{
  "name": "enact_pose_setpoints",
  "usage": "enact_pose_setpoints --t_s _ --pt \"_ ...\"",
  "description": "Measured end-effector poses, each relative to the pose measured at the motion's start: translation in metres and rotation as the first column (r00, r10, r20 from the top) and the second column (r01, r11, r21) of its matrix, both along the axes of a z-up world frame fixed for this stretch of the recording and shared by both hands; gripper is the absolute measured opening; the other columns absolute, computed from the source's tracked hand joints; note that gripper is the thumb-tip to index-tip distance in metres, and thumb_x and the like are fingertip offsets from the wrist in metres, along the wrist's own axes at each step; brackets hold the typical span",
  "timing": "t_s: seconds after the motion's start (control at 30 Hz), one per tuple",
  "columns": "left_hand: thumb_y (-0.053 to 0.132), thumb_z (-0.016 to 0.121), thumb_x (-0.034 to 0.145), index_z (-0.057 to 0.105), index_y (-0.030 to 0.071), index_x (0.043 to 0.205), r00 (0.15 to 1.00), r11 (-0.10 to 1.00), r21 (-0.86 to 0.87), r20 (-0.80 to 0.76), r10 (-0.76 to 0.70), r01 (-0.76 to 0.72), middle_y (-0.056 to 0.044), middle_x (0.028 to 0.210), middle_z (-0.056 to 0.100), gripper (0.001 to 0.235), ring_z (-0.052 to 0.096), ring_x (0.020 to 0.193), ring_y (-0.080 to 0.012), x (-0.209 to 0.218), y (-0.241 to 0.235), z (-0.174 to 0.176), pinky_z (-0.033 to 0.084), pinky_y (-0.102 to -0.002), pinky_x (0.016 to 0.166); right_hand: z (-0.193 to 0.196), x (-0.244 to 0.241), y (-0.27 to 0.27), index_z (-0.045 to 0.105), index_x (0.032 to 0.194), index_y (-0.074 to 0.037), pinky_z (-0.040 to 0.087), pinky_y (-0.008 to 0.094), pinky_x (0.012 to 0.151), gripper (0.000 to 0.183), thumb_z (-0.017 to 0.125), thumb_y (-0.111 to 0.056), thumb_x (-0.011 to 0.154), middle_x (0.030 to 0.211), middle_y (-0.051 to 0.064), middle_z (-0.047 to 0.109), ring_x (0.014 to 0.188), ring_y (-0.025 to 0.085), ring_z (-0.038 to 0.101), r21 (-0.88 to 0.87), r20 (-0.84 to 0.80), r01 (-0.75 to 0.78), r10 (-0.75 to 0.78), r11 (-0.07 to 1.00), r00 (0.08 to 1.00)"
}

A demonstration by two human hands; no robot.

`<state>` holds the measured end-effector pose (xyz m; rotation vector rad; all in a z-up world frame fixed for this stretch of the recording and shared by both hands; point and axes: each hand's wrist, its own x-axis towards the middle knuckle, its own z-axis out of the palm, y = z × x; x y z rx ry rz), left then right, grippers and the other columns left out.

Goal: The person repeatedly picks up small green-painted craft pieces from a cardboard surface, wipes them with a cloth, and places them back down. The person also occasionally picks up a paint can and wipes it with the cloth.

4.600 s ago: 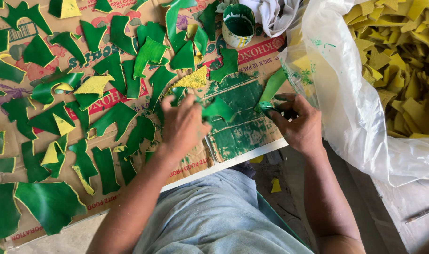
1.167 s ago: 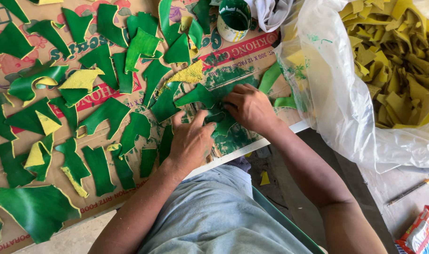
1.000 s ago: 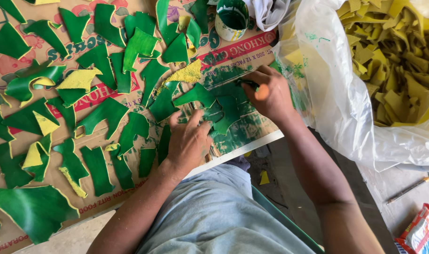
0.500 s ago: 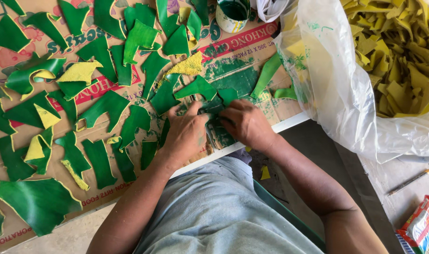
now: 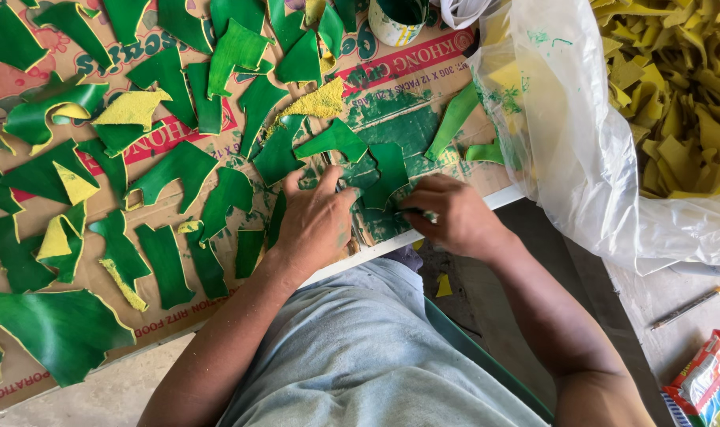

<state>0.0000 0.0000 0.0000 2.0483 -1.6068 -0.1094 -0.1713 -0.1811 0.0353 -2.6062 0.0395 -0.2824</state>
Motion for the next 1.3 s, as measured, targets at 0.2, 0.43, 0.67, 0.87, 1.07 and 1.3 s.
enact_pose_setpoints --t_s 0.2,0.43,0.67,0.87,1.07,1.3 --pt "0.012 0.077 0.076 0.073 0.006 0.092 1.0 1.0 0.008 0.004 0.025 -0.025 -0.016 0.11 0.062 0.017 0.063 0.108 -0.0306 -0.001 -0.009 0.001 0.028 -0.056 0.103 -0.008 0.01 0.009 0.075 0.1 -0.007 0.056 0.041 0.077 0.019 0.08 -0.011 0.082 0.095 0.01 0.069 0.089 0.03 0.067 0.008 0.134 0.095 -0.095 0.995 0.986" --pt "0.011 0.077 0.075 0.073 0.007 0.093 0.999 0.999 0.007 -0.019 0.051 -0.051 -0.017 0.111 0.062 0.018 0.062 0.105 -0.0308 -0.001 -0.007 0.002 0.029 -0.057 0.103 -0.021 0.023 -0.014 0.076 0.1 -0.009 0.054 0.042 0.078 0.018 0.08 -0.013 0.084 0.094 0.008 0.068 0.089 0.03 0.065 -0.112 0.161 0.237 -0.217 0.965 0.963" --pt "0.01 0.075 0.077 0.073 0.012 0.087 0.99 0.996 -0.003 0.108 0.089 -0.09 -0.017 0.113 0.063 0.011 0.064 0.103 -0.0285 -0.005 -0.013 0.004 0.03 -0.056 0.101 -0.028 0.047 -0.017 0.077 0.099 -0.01 0.054 0.041 0.079 0.017 0.079 -0.013 0.082 0.096 0.009 0.068 0.093 0.033 0.063 -0.162 0.161 0.325 -0.3 0.932 0.94" --pt "0.012 0.075 0.079 0.074 0.011 0.089 0.997 0.996 0.055 0.04 0.066 -0.068 -0.015 0.104 0.063 0.01 0.064 0.101 -0.0282 -0.004 -0.014 0.003 0.029 -0.055 0.101 -0.03 0.061 -0.032 0.076 0.1 -0.009 0.054 0.045 0.082 0.015 0.079 -0.015 0.087 0.098 0.011 0.068 0.095 0.034 0.064 -0.179 0.203 0.273 -0.236 0.945 0.95" --pt "0.011 0.076 0.076 0.074 0.009 0.088 0.998 0.999 0.015 0.047 0.052 -0.053 -0.013 0.098 0.063 0.013 0.064 0.103 -0.0276 -0.003 -0.014 0.001 0.029 -0.055 0.099 -0.027 0.068 -0.035 0.076 0.101 -0.008 0.055 0.044 0.08 0.019 0.079 -0.018 0.085 0.097 0.011 0.07 0.094 0.034 0.065 -0.155 0.162 0.142 -0.117 0.978 0.98" --pt "0.009 0.074 0.078 0.073 0.01 0.088 0.998 0.998 0.033 0.039 0.058 -0.059 -0.013 0.098 0.063 0.01 0.063 0.099 -0.0265 0.0 -0.015 0.001 0.03 -0.056 0.101 -0.021 0.058 -0.038 0.075 0.095 -0.01 0.056 0.042 0.083 0.014 0.079 -0.015 0.082 0.093 0.008 0.071 0.093 0.03 0.067 -0.161 0.16 0.103 -0.077 0.982 0.984"
